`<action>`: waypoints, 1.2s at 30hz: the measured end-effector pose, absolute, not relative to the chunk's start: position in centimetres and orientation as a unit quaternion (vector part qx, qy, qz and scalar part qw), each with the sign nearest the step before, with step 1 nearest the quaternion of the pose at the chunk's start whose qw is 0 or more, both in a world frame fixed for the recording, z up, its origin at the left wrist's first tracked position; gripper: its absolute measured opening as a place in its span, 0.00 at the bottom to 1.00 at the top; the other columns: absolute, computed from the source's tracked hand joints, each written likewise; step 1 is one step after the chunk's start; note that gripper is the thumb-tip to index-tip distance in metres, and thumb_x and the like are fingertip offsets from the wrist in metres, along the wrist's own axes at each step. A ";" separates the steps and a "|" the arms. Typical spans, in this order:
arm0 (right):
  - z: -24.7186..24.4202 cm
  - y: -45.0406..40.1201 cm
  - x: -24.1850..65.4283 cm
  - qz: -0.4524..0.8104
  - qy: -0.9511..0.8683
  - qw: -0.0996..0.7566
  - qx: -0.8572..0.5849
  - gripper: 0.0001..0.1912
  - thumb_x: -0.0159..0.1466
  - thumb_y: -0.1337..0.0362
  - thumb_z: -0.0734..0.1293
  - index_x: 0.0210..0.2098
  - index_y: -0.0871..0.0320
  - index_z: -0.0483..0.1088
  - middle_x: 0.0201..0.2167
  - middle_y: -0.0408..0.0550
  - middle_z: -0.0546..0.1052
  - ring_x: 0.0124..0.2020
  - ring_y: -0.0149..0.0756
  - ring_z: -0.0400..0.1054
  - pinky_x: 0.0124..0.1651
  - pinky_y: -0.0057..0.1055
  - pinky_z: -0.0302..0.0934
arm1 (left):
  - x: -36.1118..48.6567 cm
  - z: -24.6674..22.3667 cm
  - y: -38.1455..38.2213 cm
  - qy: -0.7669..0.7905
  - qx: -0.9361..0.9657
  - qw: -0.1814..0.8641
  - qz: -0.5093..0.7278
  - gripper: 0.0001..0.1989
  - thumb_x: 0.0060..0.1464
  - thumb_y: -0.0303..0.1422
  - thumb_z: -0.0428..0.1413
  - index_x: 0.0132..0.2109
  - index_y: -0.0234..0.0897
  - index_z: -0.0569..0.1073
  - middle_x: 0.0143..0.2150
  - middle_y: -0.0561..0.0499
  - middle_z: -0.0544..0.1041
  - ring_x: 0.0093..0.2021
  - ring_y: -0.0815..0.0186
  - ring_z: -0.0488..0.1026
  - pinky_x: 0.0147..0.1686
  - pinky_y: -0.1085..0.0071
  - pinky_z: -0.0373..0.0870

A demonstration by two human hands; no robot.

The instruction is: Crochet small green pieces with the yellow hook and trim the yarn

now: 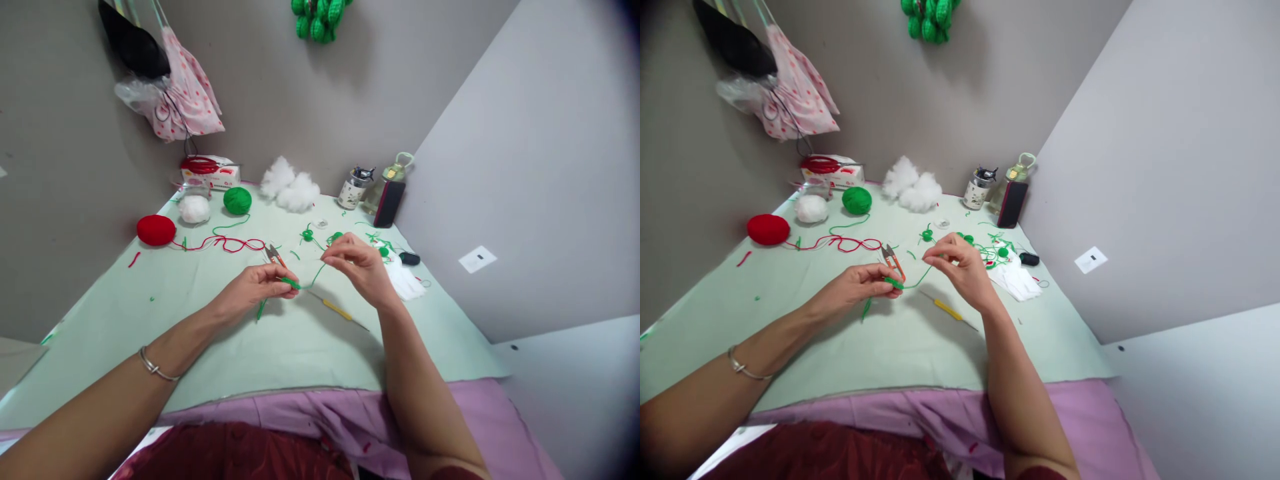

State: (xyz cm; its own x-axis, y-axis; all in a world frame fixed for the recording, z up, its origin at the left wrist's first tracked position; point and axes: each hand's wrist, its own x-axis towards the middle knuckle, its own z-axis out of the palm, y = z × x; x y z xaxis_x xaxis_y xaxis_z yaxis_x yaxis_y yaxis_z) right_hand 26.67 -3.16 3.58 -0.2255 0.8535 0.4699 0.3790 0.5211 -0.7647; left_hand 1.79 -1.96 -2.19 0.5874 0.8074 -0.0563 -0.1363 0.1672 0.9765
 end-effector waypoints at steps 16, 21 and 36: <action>2.8 -3.6 25.8 0.143 -0.854 0.319 -0.386 0.06 0.68 0.68 0.69 0.39 0.54 0.80 0.32 0.44 0.70 0.35 0.32 0.68 0.39 0.30 0.62 | 1.7 -1.8 -2.2 0.305 0.582 0.678 0.330 0.11 0.59 0.36 0.63 0.46 0.38 0.82 0.42 0.48 0.83 0.44 0.62 0.78 0.51 0.65 0.68; 2.8 -3.6 25.9 0.133 -0.858 0.318 -0.380 0.07 0.69 0.69 0.68 0.39 0.53 0.79 0.32 0.44 0.70 0.35 0.32 0.67 0.38 0.31 0.62 | 1.7 -1.7 -2.2 0.307 0.582 0.678 0.330 0.11 0.58 0.37 0.63 0.46 0.38 0.82 0.42 0.48 0.83 0.44 0.62 0.78 0.52 0.64 0.68; 2.3 -3.3 25.4 0.201 -0.848 0.328 -0.364 0.06 0.68 0.67 0.69 0.39 0.54 0.80 0.32 0.44 0.71 0.35 0.32 0.68 0.39 0.30 0.62 | 1.7 -1.9 -2.2 0.282 0.578 0.690 0.333 0.10 0.58 0.36 0.64 0.45 0.37 0.82 0.41 0.49 0.82 0.43 0.63 0.77 0.50 0.66 0.68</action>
State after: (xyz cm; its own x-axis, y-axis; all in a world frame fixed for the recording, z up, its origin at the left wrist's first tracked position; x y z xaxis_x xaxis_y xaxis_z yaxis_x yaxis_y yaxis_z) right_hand 25.42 -3.34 2.31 -0.5200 0.7487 0.4113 0.4849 0.6551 -0.5795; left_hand 1.70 -2.19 -1.85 0.6194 0.7850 -0.0047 -0.1334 0.1111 0.9848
